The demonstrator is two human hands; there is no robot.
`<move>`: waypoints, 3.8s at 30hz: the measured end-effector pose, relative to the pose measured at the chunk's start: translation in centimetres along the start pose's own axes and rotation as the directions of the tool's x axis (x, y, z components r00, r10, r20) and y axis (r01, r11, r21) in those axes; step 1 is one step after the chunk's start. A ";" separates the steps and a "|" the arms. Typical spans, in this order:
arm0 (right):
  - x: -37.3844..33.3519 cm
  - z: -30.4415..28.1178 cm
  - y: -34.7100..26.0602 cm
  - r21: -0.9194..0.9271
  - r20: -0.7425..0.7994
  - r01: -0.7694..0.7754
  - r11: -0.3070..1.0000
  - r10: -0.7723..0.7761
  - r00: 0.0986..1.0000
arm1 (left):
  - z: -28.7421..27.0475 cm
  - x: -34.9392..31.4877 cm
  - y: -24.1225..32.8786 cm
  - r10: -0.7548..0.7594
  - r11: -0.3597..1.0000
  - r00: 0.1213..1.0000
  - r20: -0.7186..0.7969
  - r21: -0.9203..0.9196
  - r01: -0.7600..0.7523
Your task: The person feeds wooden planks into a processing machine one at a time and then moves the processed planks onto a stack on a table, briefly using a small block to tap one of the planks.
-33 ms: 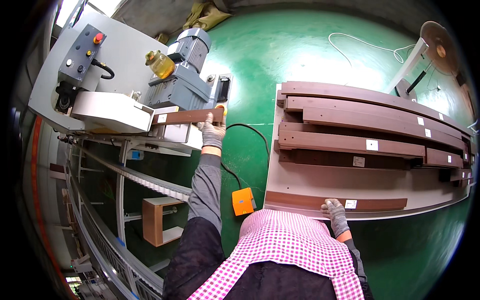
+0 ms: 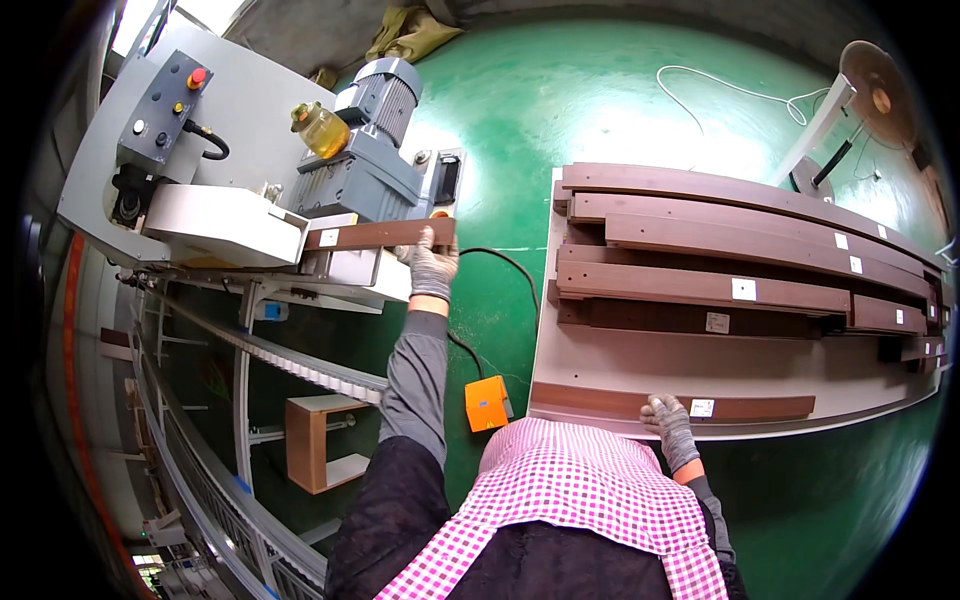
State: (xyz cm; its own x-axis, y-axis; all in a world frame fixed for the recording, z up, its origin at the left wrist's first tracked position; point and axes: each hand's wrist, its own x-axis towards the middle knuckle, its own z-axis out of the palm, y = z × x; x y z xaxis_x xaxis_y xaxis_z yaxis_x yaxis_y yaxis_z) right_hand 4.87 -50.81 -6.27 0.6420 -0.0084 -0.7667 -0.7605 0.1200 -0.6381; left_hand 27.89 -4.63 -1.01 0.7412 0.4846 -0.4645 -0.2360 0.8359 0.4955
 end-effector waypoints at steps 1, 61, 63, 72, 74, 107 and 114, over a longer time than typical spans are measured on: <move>-0.1 0.4 -0.7 0.012 0.050 0.039 0.999 -0.039 0.998 | 0.1 -1.2 -1.2 -0.025 1.000 0.999 0.032 0.012 0.025; 8.6 -11.8 1.6 0.544 -0.003 -0.048 0.838 0.060 0.998 | -22.7 -15.9 -12.0 -0.313 0.761 0.877 -0.365 0.456 0.461; 8.2 -10.9 0.9 0.557 0.075 -0.086 0.826 0.053 0.996 | -24.0 -15.2 -10.2 -0.367 0.875 0.902 -0.228 0.244 0.418; 10.4 -7.2 0.1 0.374 0.066 -0.161 0.913 0.147 0.987 | -15.3 -11.2 -1.8 -0.116 0.987 0.993 0.031 -0.109 0.119; 10.4 -6.8 0.2 0.369 0.082 -0.171 0.914 0.152 0.985 | -13.1 -10.5 0.1 -0.079 0.981 0.994 0.081 -0.170 0.092; 8.3 -7.1 3.8 0.440 0.069 -0.198 0.876 0.187 0.980 | -4.0 -3.9 7.2 0.003 0.997 1.000 -0.010 -0.079 -0.004; 8.3 -7.3 3.6 0.456 0.061 -0.184 0.871 0.175 0.983 | -3.0 -2.6 7.2 -0.006 0.997 1.000 -0.024 -0.071 0.004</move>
State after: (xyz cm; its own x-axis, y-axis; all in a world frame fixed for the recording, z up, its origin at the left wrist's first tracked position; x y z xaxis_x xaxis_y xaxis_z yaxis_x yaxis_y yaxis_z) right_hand 6.76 -57.73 -15.45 0.5036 0.0737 -0.8608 -0.7356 0.5591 -0.3825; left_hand 22.34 0.88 1.54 0.7276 0.4857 -0.4845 -0.2772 0.8542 0.4399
